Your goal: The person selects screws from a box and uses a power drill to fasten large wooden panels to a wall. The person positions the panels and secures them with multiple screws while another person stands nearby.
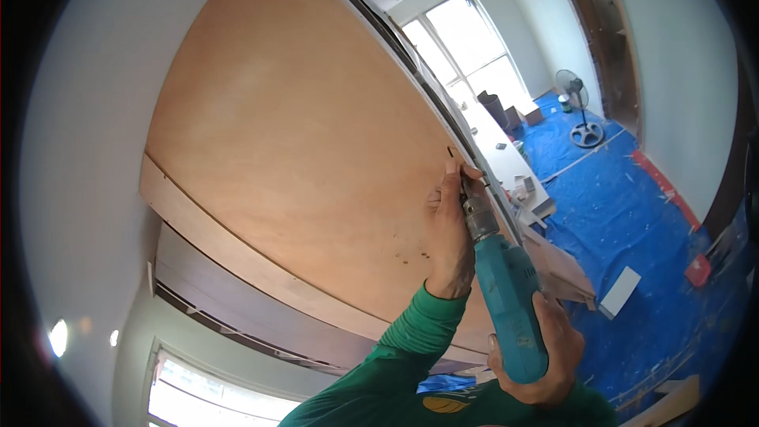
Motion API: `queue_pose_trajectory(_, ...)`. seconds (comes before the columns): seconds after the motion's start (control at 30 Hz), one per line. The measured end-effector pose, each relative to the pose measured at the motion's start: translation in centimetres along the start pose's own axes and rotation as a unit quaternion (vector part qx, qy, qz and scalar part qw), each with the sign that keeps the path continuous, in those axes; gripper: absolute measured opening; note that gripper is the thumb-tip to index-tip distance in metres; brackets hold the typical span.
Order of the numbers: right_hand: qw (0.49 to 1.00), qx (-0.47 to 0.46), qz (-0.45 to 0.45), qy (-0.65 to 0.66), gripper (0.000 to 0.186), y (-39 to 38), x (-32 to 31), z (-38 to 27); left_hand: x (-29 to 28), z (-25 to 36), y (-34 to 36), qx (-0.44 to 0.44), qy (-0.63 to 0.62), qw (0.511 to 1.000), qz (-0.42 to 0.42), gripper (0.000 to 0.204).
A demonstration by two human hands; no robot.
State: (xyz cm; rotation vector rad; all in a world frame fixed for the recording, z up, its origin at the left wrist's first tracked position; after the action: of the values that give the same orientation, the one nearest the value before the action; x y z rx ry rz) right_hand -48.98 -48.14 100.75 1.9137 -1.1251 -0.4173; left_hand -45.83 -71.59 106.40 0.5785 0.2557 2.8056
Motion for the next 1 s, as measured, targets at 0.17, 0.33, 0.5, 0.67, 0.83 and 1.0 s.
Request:
queue_pose_trajectory(0.17,0.999,-0.021,0.006,-0.033,0.086,1.1,0.0,0.0,-1.2,-3.9,-3.2,-0.106,-0.067,0.980,-0.153,0.072)
queue_pose_trajectory(0.33,0.998,0.022,-0.016,-0.058,0.088,1.0,0.5,-0.2,-1.0,-6.8,-8.0,-0.125,-0.156,0.920,-0.336,0.081)
queue_pose_trajectory(0.5,0.993,0.005,-0.017,-0.117,0.089,0.5,0.6,-0.6,-1.0,-7.1,-8.8,-0.116,-0.197,0.913,-0.338,0.082)
queue_pose_trajectory(0.67,0.972,-0.060,0.004,-0.229,0.084,-0.2,0.4,-2.0,-1.0,-7.2,-8.7,-0.096,-0.206,0.911,-0.343,0.079)
queue_pose_trajectory(0.83,0.963,-0.052,0.072,-0.255,0.077,-1.3,0.7,-2.0,-0.1,-7.3,-8.9,-0.155,-0.249,0.865,-0.408,0.067)
queue_pose_trajectory(1.0,0.975,-0.025,0.049,-0.216,0.084,-1.1,0.8,-2.1,0.1,-8.8,-9.0,-0.218,-0.241,0.832,-0.450,0.091)
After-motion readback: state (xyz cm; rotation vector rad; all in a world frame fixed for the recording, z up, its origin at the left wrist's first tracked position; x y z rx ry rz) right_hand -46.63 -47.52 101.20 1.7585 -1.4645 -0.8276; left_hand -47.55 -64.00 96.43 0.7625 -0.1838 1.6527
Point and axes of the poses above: each hand's wrist, its own y-axis towards the middle knuckle, its own x-axis out of the palm, z = x × y, the point moved 8 cm from there along y, towards the middle knuckle, and after that the axes turned 14 degrees about z, right-handed, at the moved point
